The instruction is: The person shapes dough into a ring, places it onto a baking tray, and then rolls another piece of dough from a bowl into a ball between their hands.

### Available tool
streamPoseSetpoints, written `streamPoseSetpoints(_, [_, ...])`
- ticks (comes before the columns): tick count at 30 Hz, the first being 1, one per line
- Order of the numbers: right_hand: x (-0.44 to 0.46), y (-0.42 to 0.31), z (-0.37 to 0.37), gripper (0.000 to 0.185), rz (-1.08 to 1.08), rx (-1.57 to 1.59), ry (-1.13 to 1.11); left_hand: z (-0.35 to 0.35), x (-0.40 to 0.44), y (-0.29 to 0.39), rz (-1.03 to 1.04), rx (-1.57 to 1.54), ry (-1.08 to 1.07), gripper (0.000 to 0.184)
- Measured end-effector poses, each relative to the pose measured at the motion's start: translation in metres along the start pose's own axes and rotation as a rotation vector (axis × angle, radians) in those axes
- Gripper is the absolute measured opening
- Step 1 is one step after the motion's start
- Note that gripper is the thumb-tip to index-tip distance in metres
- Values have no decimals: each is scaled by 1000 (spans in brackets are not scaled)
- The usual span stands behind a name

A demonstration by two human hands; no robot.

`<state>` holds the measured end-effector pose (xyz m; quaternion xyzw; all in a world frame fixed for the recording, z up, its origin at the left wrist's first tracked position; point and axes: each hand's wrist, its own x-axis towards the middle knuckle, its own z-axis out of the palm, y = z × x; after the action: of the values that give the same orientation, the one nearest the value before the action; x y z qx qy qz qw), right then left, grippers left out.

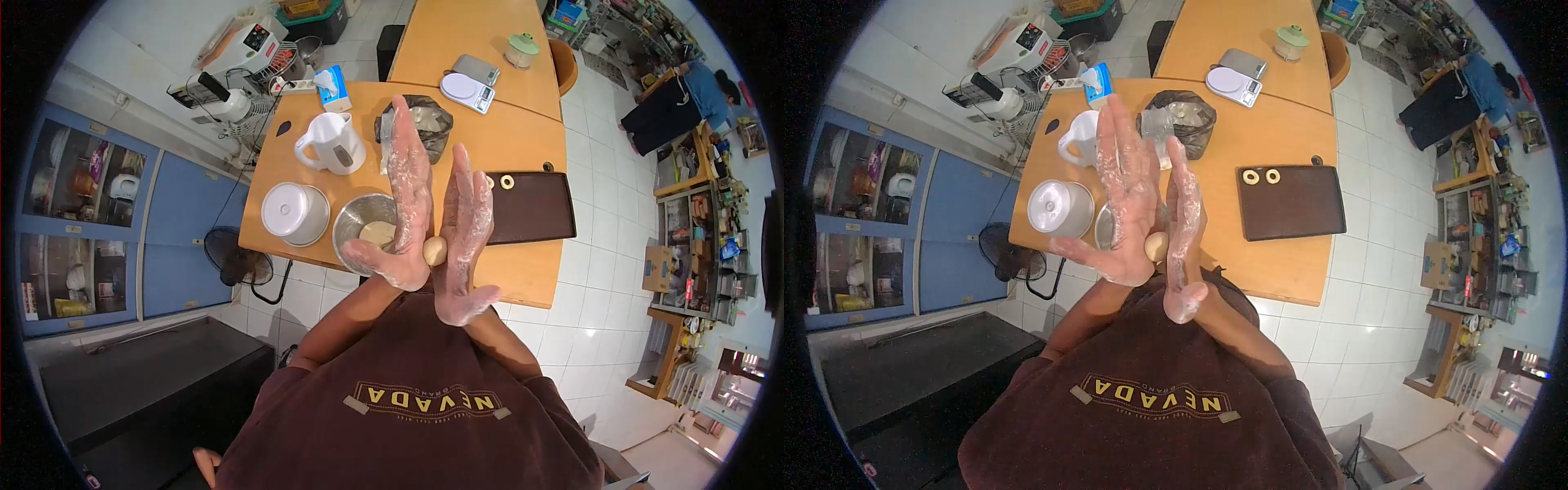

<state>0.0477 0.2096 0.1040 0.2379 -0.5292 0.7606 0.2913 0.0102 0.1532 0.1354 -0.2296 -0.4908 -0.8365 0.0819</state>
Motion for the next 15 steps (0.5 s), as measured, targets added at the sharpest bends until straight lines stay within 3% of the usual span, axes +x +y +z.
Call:
streamPoseSetpoints(3, [6, -11, -2, 118, 15, 126, -8, -21, -7, -24, 38, 200, -169, 135])
streamPoseSetpoints(7, [23, -18, -3, 116, -36, 181, 120, -21, -32, -31, -24, 183, -302, 131])
streamPoseSetpoints(12, [26, 5, -21, 116, -36, -249, 97, -4, -29, -11, -103, -84, -195, 127])
streamPoseSetpoints(14, [19, 5, -11, 113, 22, -278, 53, -2, -20, -8, -145, -256, -130, 123])
streamPoseSetpoints(15, [11, -5, -11, 110, 150, -312, -23, -5, -17, -10, -154, -267, -74, 123])
